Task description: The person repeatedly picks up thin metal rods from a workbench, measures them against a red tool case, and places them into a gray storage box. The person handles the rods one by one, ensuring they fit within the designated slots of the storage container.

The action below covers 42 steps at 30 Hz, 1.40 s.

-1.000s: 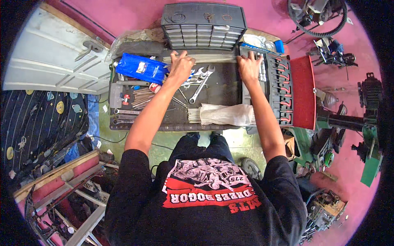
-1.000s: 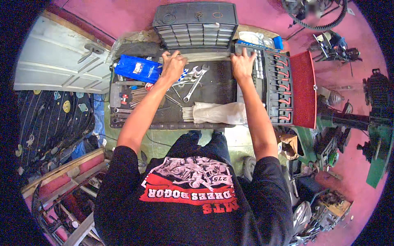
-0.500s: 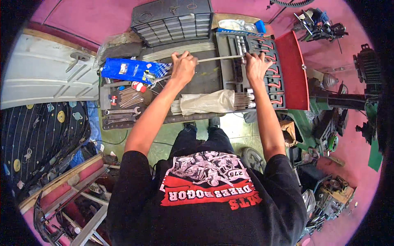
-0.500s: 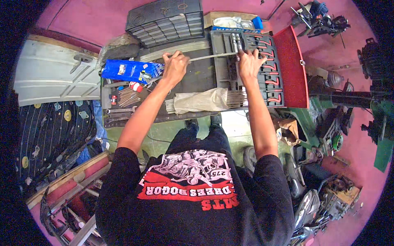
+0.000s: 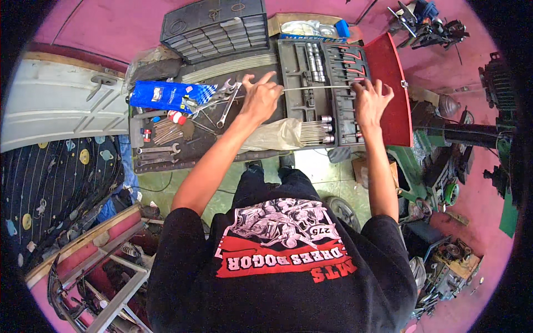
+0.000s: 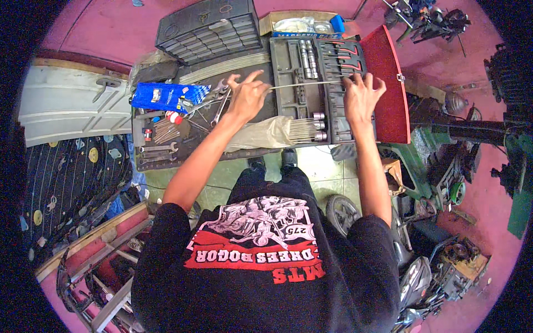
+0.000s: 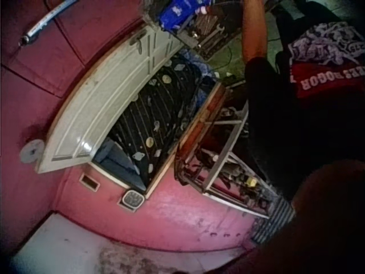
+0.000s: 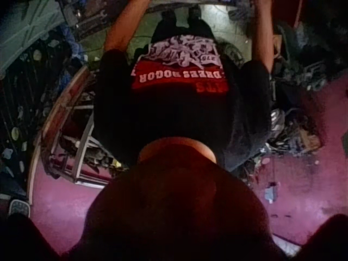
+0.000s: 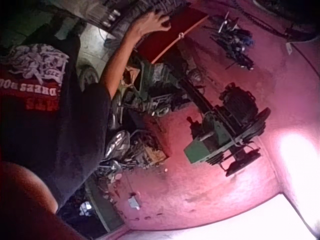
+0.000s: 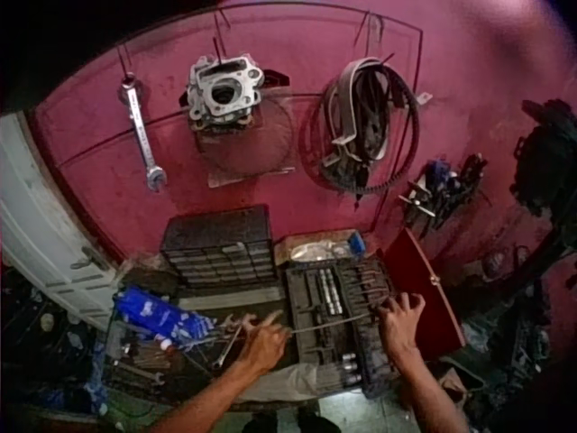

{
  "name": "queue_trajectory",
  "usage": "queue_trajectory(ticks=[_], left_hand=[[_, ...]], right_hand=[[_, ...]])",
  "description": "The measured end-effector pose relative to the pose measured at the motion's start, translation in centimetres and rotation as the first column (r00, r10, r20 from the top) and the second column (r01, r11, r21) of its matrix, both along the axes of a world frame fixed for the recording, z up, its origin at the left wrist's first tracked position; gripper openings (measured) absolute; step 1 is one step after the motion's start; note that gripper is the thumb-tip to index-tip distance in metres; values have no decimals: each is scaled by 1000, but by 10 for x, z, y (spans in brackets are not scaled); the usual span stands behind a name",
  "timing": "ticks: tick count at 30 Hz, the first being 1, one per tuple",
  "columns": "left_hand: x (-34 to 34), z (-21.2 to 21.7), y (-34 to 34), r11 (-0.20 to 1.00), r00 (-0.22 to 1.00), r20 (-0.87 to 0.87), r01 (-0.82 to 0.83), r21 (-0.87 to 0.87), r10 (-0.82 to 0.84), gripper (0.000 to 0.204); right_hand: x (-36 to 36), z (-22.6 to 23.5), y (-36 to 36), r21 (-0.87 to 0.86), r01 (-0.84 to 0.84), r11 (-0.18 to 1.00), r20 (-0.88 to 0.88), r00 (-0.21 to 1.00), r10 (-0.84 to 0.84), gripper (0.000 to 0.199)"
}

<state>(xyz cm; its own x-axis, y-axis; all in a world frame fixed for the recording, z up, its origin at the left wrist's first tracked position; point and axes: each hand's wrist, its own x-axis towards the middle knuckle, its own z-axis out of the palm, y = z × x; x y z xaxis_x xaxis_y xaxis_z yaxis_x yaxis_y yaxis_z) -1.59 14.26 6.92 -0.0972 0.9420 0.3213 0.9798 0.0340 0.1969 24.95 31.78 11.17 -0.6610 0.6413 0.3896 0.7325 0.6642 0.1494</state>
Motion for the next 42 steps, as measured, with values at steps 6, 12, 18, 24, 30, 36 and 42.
queue_trajectory(ticks=[6,12,18,24,30,36,42], left_hand=[[45,10,14,985,978,165,102,140,-125,16],[110,10,32,944,947,198,198,263,-254,12],[154,6,46,943,922,243,250,220,-301,12],[174,-8,45,940,900,298,255,227,-317,15],[173,-26,32,952,901,337,205,227,-274,18],[165,-22,17,967,907,363,140,213,-212,18],[154,-29,5,972,912,372,96,214,-172,17]], right_hand=[[56,48,7,126,-37,991,53,998,31,28],[119,81,12,175,36,984,81,995,-51,27],[161,95,5,213,101,972,145,980,-134,29],[185,86,1,176,120,977,170,974,-150,30],[173,78,1,143,45,989,165,984,-68,28],[157,72,0,87,-14,996,154,988,0,29],[142,65,-1,33,-63,997,155,986,57,27]])
